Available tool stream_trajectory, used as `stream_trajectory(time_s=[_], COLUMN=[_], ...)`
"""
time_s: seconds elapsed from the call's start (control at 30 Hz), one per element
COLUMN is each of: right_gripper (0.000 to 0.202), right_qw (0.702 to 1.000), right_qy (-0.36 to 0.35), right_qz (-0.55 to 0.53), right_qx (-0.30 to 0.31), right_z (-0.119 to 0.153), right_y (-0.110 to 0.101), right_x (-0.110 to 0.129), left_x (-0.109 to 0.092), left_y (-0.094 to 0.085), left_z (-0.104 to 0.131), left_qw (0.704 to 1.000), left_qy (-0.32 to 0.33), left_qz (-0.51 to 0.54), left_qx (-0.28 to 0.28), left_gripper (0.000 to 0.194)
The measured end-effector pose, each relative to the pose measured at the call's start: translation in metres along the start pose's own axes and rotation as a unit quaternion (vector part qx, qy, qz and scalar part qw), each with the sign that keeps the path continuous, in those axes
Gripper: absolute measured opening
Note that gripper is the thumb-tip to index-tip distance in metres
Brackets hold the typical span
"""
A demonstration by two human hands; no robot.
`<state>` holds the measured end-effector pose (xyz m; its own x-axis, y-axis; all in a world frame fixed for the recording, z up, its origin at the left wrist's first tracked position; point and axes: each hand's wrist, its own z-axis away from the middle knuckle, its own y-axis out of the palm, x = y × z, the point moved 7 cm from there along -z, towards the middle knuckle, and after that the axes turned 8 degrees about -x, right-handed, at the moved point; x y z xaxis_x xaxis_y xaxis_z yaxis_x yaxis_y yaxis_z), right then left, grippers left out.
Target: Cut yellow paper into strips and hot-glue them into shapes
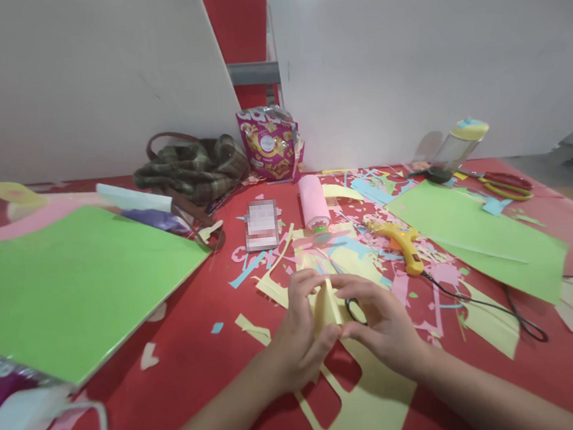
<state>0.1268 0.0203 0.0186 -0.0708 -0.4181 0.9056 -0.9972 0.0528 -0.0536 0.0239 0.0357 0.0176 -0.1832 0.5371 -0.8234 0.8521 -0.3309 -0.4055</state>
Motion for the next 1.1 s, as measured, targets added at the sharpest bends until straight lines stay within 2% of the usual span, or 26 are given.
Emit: stream_trajectory(time_s=[0.37,0.5,0.6,0.7,0.8,0.97,1.1], right_gripper=[0.028,0.031,0.029,0.025,0.025,0.024,0.021], right_qw=[0.999,0.999,0.995,0.985,0.972,0.960,0.957], right_qy=[-0.016,-0.033,-0.050,-0.085,-0.111,-0.117,-0.124], right_qz=[0.028,0.042,0.080,0.147,0.205,0.246,0.257], right_qx=[0.006,0.011,-0.008,-0.028,-0.042,-0.058,-0.049], right_z=[0.000,-0.002,-0.004,-0.004,-0.003,-0.003,-0.005], right_y=[0.000,-0.001,-0.005,-0.009,-0.011,-0.013,-0.012], right_x=[0.002,0.007,0.012,0.017,0.020,0.024,0.025], left_x=[0.001,0.001,0.005,0.011,0.013,0.012,0.010], left_y=[0.000,-0.002,0.000,0.007,0.013,0.017,0.018], left_z=[0.000,-0.003,-0.004,-0.001,0.000,0.000,0.001], left_qw=[1.000,0.995,0.975,0.930,0.894,0.898,0.900], left_qy=[-0.008,-0.043,-0.123,-0.216,-0.243,-0.244,-0.240], left_qz=[0.012,0.088,0.186,0.295,0.372,0.361,0.355], left_qx=[-0.001,-0.013,0.015,0.047,0.061,0.061,0.078], left_gripper=[0.037,0.035,0.031,0.028,0.028,0.030,0.035])
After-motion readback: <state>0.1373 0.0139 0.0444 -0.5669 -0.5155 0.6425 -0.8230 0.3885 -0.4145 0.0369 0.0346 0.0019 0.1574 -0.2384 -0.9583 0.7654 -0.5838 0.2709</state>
